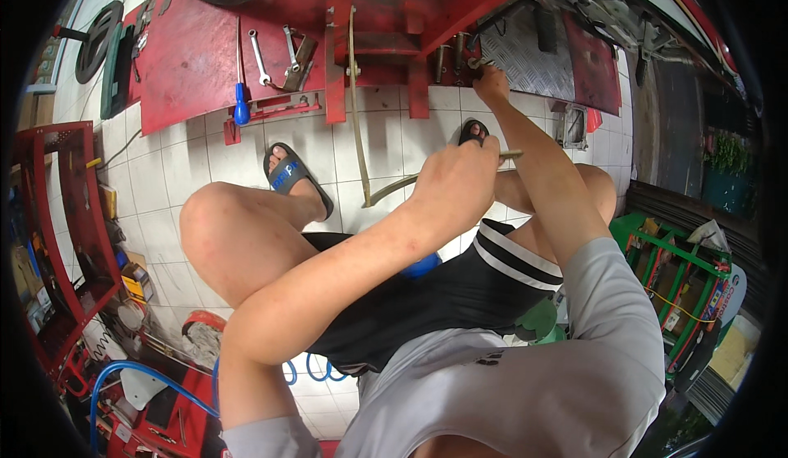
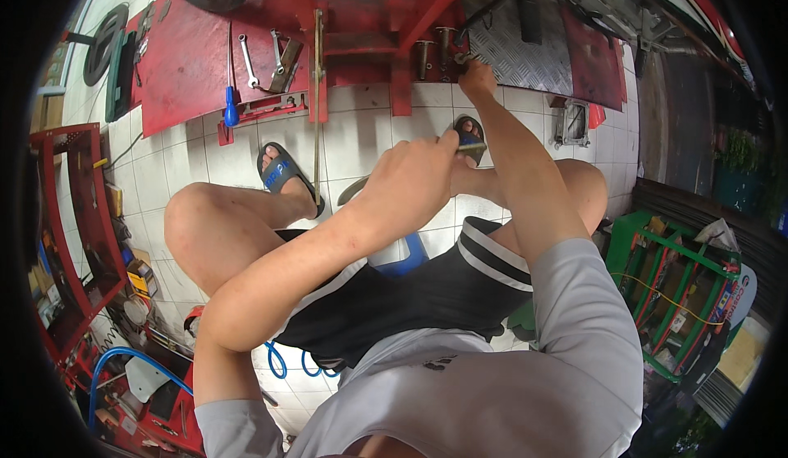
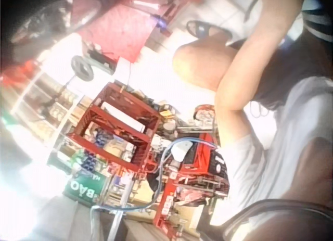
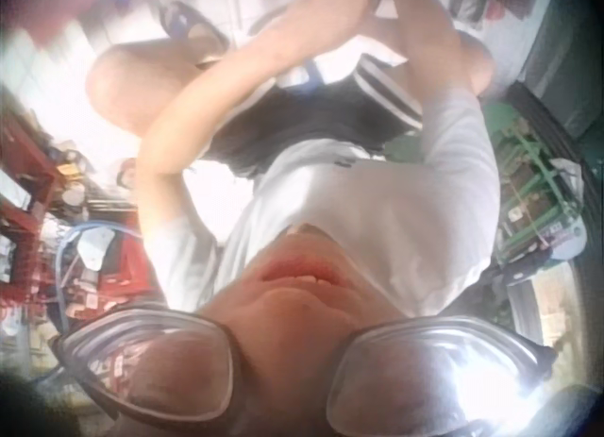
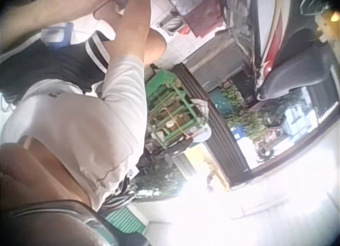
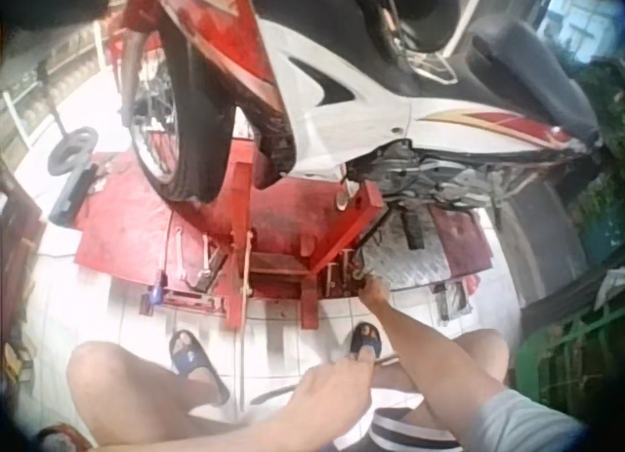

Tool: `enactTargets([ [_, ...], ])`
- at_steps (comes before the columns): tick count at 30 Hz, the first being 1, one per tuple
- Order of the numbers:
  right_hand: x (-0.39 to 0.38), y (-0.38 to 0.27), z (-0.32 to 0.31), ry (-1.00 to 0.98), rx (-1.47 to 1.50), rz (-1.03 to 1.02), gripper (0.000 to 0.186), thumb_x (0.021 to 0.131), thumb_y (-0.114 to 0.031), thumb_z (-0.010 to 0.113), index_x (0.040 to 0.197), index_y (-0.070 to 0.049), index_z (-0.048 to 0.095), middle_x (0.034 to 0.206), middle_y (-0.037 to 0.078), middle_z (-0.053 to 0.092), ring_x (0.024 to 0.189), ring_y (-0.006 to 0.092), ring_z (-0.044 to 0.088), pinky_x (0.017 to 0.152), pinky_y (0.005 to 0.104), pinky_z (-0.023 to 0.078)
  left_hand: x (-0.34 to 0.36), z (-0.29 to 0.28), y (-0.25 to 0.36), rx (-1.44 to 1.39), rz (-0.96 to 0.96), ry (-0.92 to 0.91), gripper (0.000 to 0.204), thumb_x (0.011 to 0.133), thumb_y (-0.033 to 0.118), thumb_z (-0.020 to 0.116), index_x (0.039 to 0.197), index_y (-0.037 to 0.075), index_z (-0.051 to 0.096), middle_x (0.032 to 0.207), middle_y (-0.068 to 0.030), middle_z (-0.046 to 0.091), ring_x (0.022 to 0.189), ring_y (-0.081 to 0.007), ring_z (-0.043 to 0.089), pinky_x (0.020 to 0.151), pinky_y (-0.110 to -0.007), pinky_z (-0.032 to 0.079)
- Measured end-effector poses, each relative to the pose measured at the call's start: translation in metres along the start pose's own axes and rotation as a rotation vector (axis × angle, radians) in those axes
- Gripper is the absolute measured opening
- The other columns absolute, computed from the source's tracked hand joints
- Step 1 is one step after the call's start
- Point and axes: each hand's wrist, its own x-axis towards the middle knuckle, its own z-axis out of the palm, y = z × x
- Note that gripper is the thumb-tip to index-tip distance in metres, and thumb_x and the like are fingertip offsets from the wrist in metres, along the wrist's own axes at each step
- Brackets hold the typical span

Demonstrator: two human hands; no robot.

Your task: The person sits on a low stool and works on the underside of a motorcycle raised on a red lift. They use a wrench to tighten bolts on the motorcycle's frame and handle a long metal rod, likely a chain tensioner, to adjust the rear wheel alignment.

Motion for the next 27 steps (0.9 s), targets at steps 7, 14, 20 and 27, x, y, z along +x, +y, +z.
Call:
enactTargets([
  [7,0.037,0.039,-0.047,-0.108,-0.063,-0.333,0.024,0.078,-0.023,0.065,0.1,-0.018,0.072,0.091,0.011,0.071,0.087,0.0296,0.069,0.081,0.0398,0.055,0.004,0.005,0.002,-0.125,-0.059,0.067,0.016,0.081,0.003,0.053,0.092,-0.008,0.052,0.076,-0.0275,0.062,0.071,-0.0433,0.063,0.065,-0.049,0.051],
  [14,0.009,0.036,-0.073,-0.262,0.695,-0.085,0.02,0.082,-0.019,0.066,0.089,0.0,0.07,0.074,0.007,0.068,0.063,0.0135,0.066,0.061,0.0262,0.052,-0.013,0.025,0.013,0.001,0.024,-0.087,0.028,0.072,-0.004,0.054,0.099,-0.011,0.054,0.08,-0.0256,0.064,0.079,-0.0404,0.065,0.069,-0.045,0.053],
  [20,-0.012,0.005,-0.022,-0.215,0.534,-0.173,0.02,0.079,-0.018,0.069,0.091,-0.002,0.071,0.075,0.008,0.069,0.067,0.0147,0.068,0.062,0.0276,0.054,-0.022,0.037,0.011,-0.034,0.07,-0.047,0.021,0.083,-0.002,0.05,0.104,-0.006,0.051,0.078,-0.0261,0.061,0.072,-0.0425,0.061,0.066,-0.049,0.049],
  [27,-0.008,-0.032,0.005,0.188,0.175,-0.392,0.021,0.075,-0.019,0.067,0.092,-0.008,0.072,0.087,0.016,0.068,0.084,0.0339,0.066,0.078,0.0399,0.053,-0.026,0.031,0.008,0.007,0.041,-0.05,0.023,0.087,0.002,0.05,0.109,-0.004,0.051,0.076,-0.0244,0.061,0.066,-0.0398,0.062,0.061,-0.047,0.049],
])
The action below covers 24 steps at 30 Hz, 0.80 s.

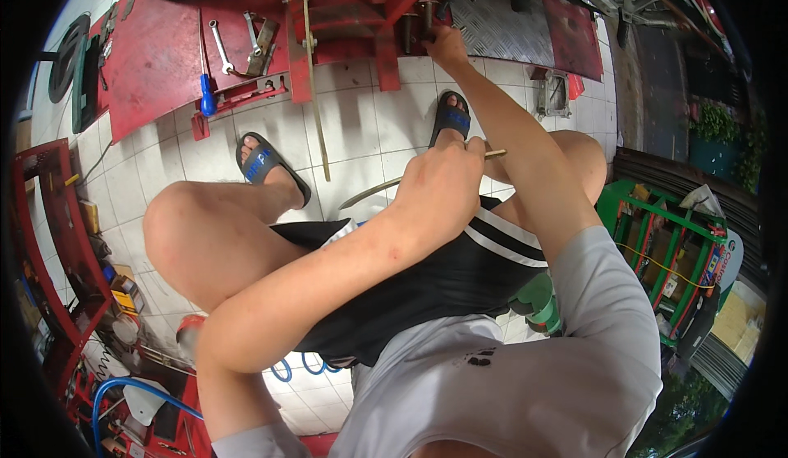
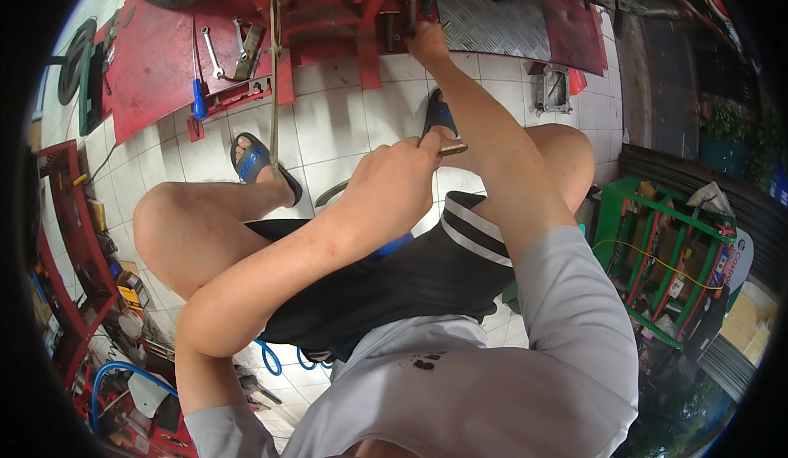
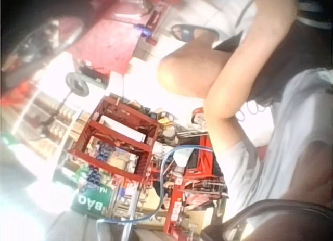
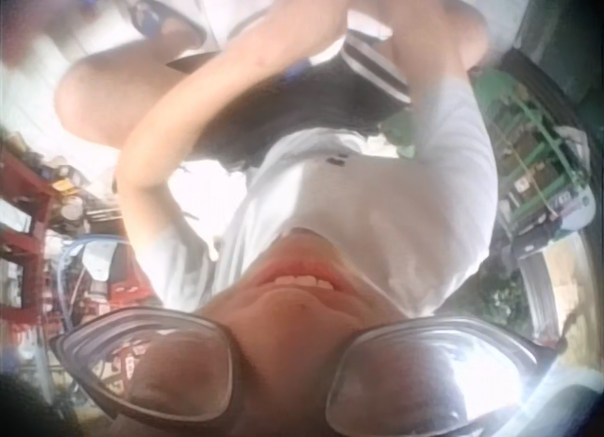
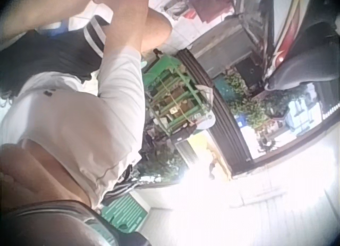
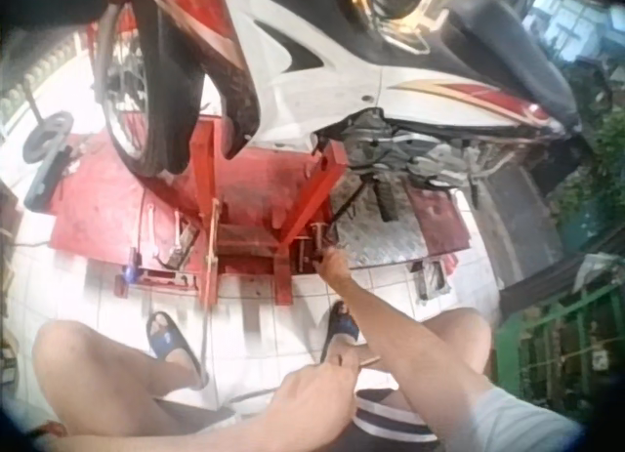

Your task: The person sits on a low stool and works on the underside of a motorcycle raised on a red lift. They use a wrench to tighten bolts on the motorcycle's frame and handle a long metal rod, likely a chain tensioner, to adjust the rear wheel alignment.

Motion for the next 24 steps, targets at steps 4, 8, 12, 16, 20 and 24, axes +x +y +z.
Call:
enactTargets([
  [4,0.003,0.003,0.016,0.073,-0.04,-0.102,0.016,0.075,-0.015,0.065,0.086,-0.005,0.07,0.082,0.02,0.066,0.082,0.0383,0.064,0.076,0.0445,0.052,0.002,-0.007,-0.001,-0.003,-0.011,-0.004,0.027,0.085,0.001,0.051,0.112,-0.004,0.051,0.077,-0.0235,0.062,0.067,-0.0395,0.063,0.061,-0.047,0.05],
  [8,0.005,0.005,0.041,0.175,-0.024,-0.274,0.011,0.078,-0.009,0.058,0.082,-0.006,0.067,0.077,0.018,0.062,0.079,0.0404,0.063,0.072,0.0485,0.052,0.002,-0.015,-0.001,0.015,-0.059,-0.005,0.034,0.079,0.0,0.053,0.113,-0.005,0.051,0.078,-0.0228,0.062,0.068,-0.0396,0.063,0.064,-0.046,0.051],
  [12,0.011,0.048,0.064,0.34,-0.146,-0.361,0.014,0.078,-0.01,0.056,0.084,-0.011,0.068,0.074,0.017,0.06,0.075,0.0386,0.063,0.067,0.0479,0.051,-0.001,-0.016,-0.001,-0.091,-0.01,0.033,0.049,0.071,-0.002,0.058,0.118,-0.006,0.045,0.084,-0.0226,0.062,0.073,-0.0403,0.064,0.067,-0.045,0.053],
  [16,0.016,-0.006,0.022,-0.018,0.01,-0.162,0.022,0.069,-0.011,0.059,0.089,-0.006,0.068,0.084,0.022,0.065,0.085,0.0385,0.064,0.075,0.049,0.051,-0.002,-0.023,-0.01,0.009,-0.052,-0.002,0.059,0.071,-0.003,0.06,0.127,-0.006,0.041,0.091,-0.0245,0.059,0.074,-0.0392,0.064,0.066,-0.043,0.053],
  [20,0.023,-0.005,-0.044,-0.258,-0.009,-0.104,0.023,0.067,-0.016,0.069,0.087,-0.003,0.07,0.082,0.021,0.067,0.081,0.0362,0.067,0.074,0.0438,0.053,0.003,-0.03,-0.008,0.016,0.002,0.113,0.062,0.073,-0.002,0.059,0.133,-0.001,0.042,0.096,-0.0265,0.056,0.074,-0.0374,0.064,0.066,-0.042,0.053],
  [24,0.018,-0.03,-0.145,-0.283,0.039,-0.279,0.012,0.071,-0.011,0.069,0.079,-0.002,0.071,0.072,0.012,0.068,0.067,0.0205,0.067,0.063,0.0324,0.052,0.009,-0.032,-0.01,0.018,-0.005,0.17,0.04,0.076,0.001,0.057,0.116,0.003,0.057,0.096,-0.0259,0.056,0.077,-0.0398,0.062,0.07,-0.046,0.052],
])
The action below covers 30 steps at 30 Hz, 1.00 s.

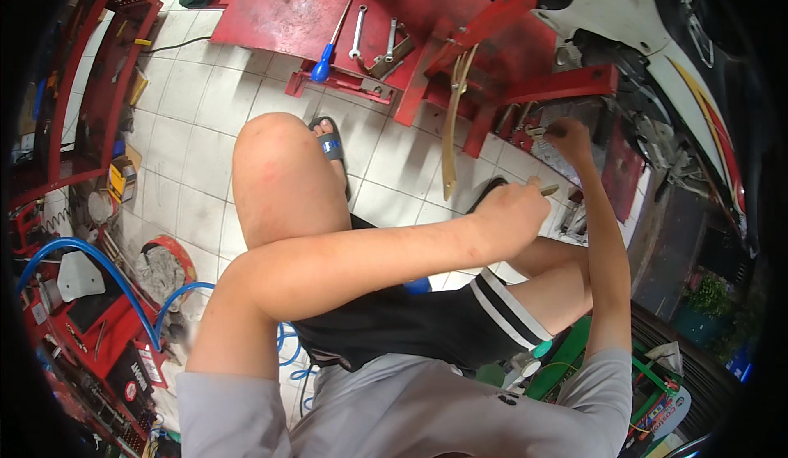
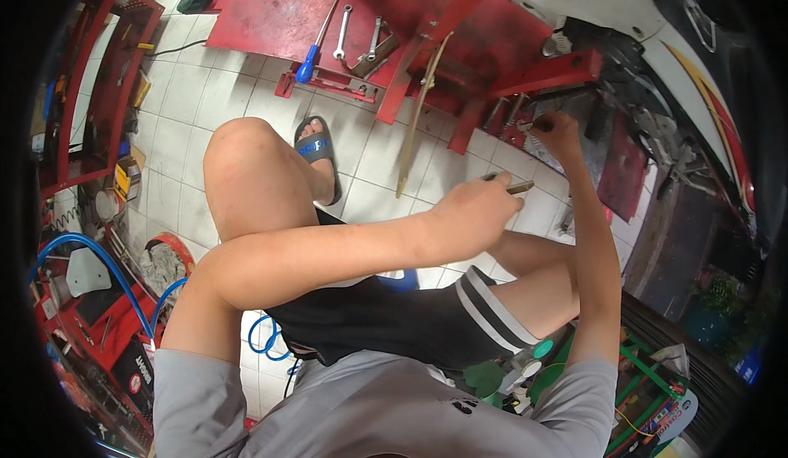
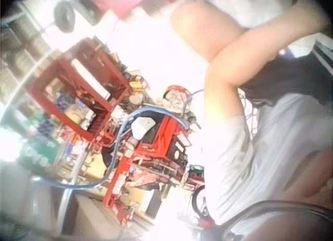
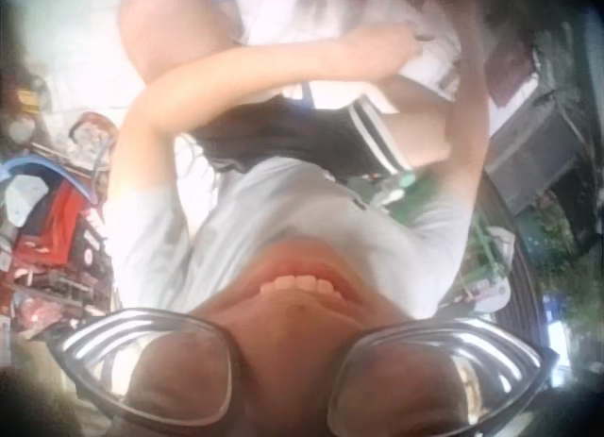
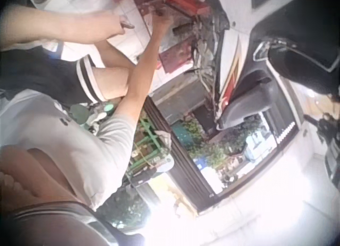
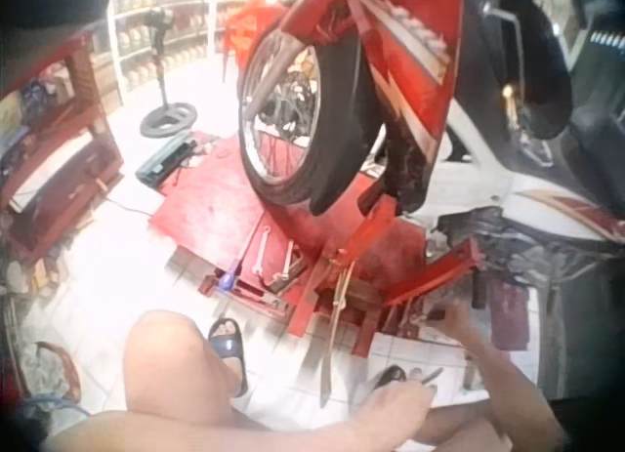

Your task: The person sits on a low stool and works on the underside of a motorcycle raised on a red lift. They use a wrench to tighten bolts on the motorcycle's frame and handle a long metal rod, likely a chain tensioner, to adjust the rear wheel alignment.

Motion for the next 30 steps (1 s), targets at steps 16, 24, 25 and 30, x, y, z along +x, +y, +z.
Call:
enactTargets([
  [16,-0.132,-0.136,-0.064,0.329,1.064,-0.07,0.013,0.083,-0.003,0.066,0.092,0.006,0.067,0.079,0.01,0.066,0.069,0.0111,0.059,0.061,0.0242,0.047,0.031,-0.011,0.012,-0.296,0.155,0.549,0.019,0.078,0.012,0.071,0.092,0.0,0.07,0.075,-0.0133,0.063,0.06,-0.0182,0.058,0.058,-0.029,0.046],
  [24,-0.141,-0.136,-0.069,0.233,1.129,-0.163,0.017,0.086,-0.001,0.062,0.1,0.007,0.066,0.083,0.01,0.066,0.07,0.0132,0.06,0.064,0.0265,0.05,0.032,-0.014,0.003,-0.282,0.068,0.58,0.02,0.08,0.016,0.071,0.092,0.0,0.072,0.065,-0.0071,0.063,0.057,-0.0103,0.053,0.056,-0.027,0.043],
  [25,-0.143,-0.138,-0.069,0.202,1.139,-0.146,0.016,0.086,0.0,0.062,0.1,0.007,0.067,0.082,0.01,0.066,0.069,0.0128,0.06,0.064,0.0264,0.05,0.032,-0.015,0.005,-0.272,0.08,0.585,0.02,0.08,0.016,0.071,0.091,0.0,0.072,0.065,-0.0072,0.063,0.057,-0.0107,0.052,0.055,-0.027,0.042],
  [30,-0.142,-0.137,-0.067,0.167,1.041,-0.173,0.016,0.087,-0.003,0.063,0.1,0.007,0.066,0.081,0.011,0.065,0.069,0.0141,0.059,0.063,0.0267,0.049,0.026,-0.019,0.01,-0.202,0.083,0.584,0.015,0.075,0.01,0.071,0.085,0.0,0.072,0.068,-0.0145,0.06,0.062,-0.0236,0.06,0.06,-0.033,0.046],
])
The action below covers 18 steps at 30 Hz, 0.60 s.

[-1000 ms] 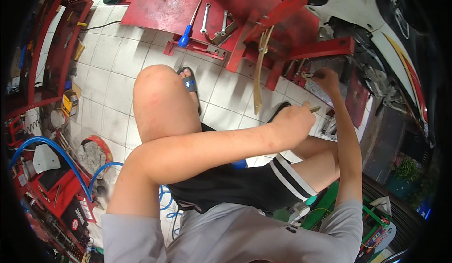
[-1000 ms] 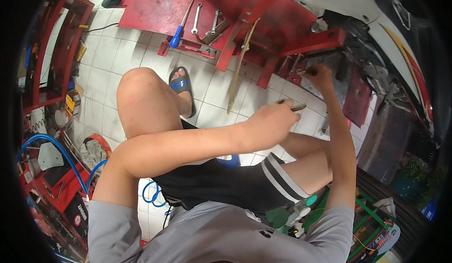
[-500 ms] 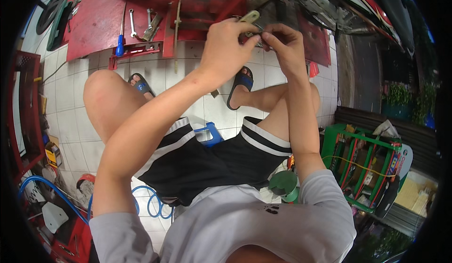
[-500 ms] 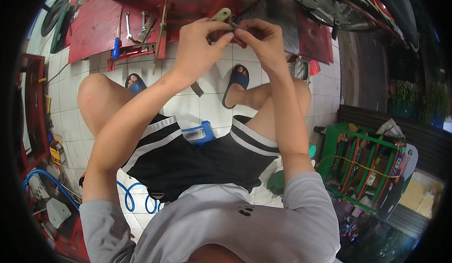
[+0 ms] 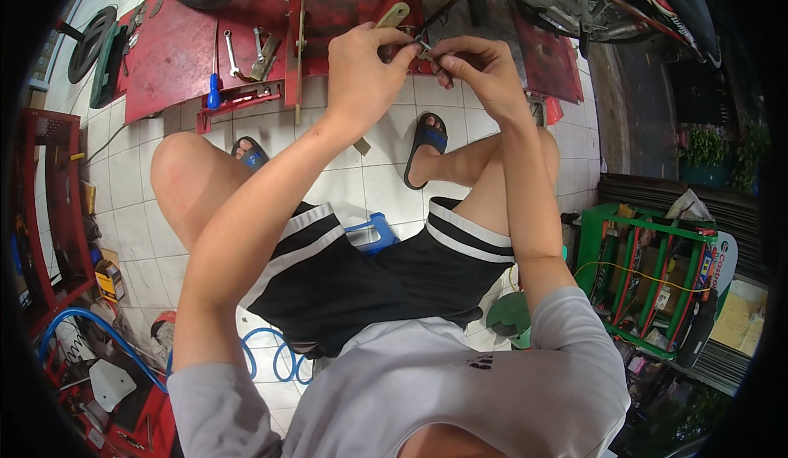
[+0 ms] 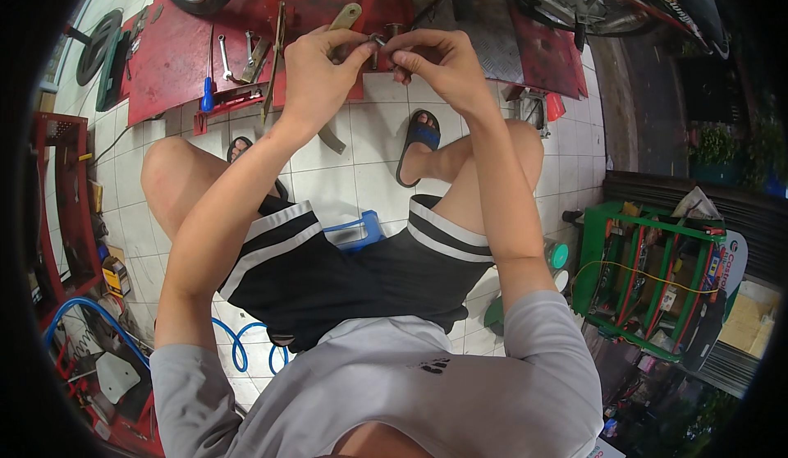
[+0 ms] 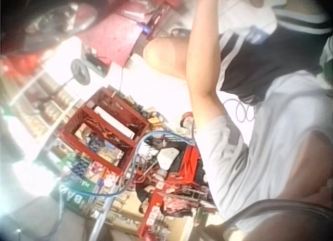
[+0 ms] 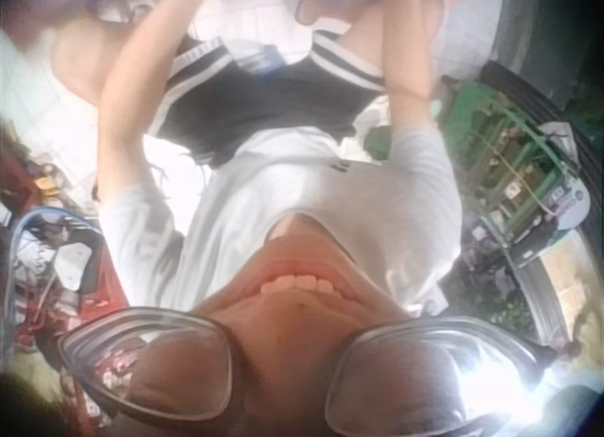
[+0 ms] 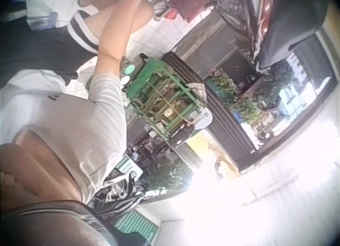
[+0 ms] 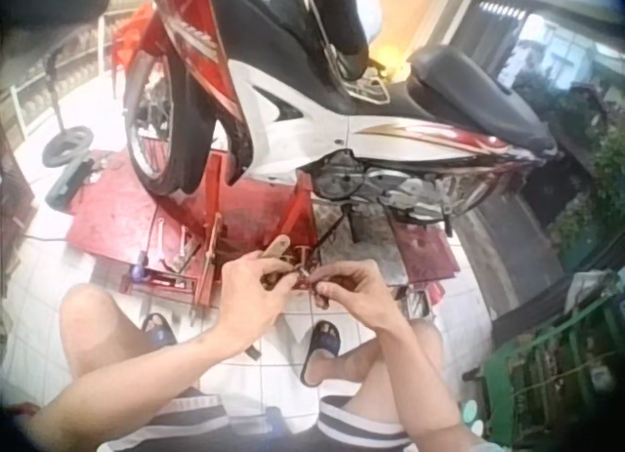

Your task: The person sits on a low stool and works on the underside of a motorcycle raised on a red lift. They use a wrench to tighten bolts on the motorcycle's frame and handle a long metal rod, likely a chain tensioner, to adjust the rear wheel alignment.

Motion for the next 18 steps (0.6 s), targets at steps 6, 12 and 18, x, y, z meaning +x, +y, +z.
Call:
enactTargets([
  [6,0.0016,-0.001,0.0006,-0.026,-0.003,-0.014,0.016,0.087,-0.003,0.063,0.1,0.006,0.065,0.079,0.009,0.065,0.068,0.0132,0.059,0.062,0.0266,0.049,-0.0015,0.0019,-0.0043,0.034,0.065,0.005,0.014,0.075,0.009,0.07,0.086,0.001,0.072,0.075,-0.0149,0.062,0.064,-0.0269,0.062,0.061,-0.037,0.048],
  [12,0.0017,-0.0051,0.0042,0.009,-0.011,0.032,0.023,0.085,-0.004,0.067,0.106,0.005,0.063,0.076,0.006,0.062,0.069,0.0122,0.059,0.063,0.0263,0.049,-0.0016,0.0022,-0.0066,0.092,0.059,-0.028,0.012,0.075,0.008,0.069,0.085,0.001,0.072,0.076,-0.0147,0.062,0.066,-0.0303,0.062,0.062,-0.039,0.048],
  [18,0.0036,0.004,0.0071,0.091,-0.109,0.018,0.025,0.082,-0.004,0.07,0.105,0.005,0.064,0.083,0.007,0.066,0.073,0.0115,0.06,0.066,0.0252,0.049,-0.003,0.0074,-0.0068,0.037,0.063,-0.087,0.012,0.076,0.006,0.068,0.086,0.0,0.072,0.077,-0.0157,0.061,0.067,-0.0306,0.061,0.062,-0.04,0.047],
])
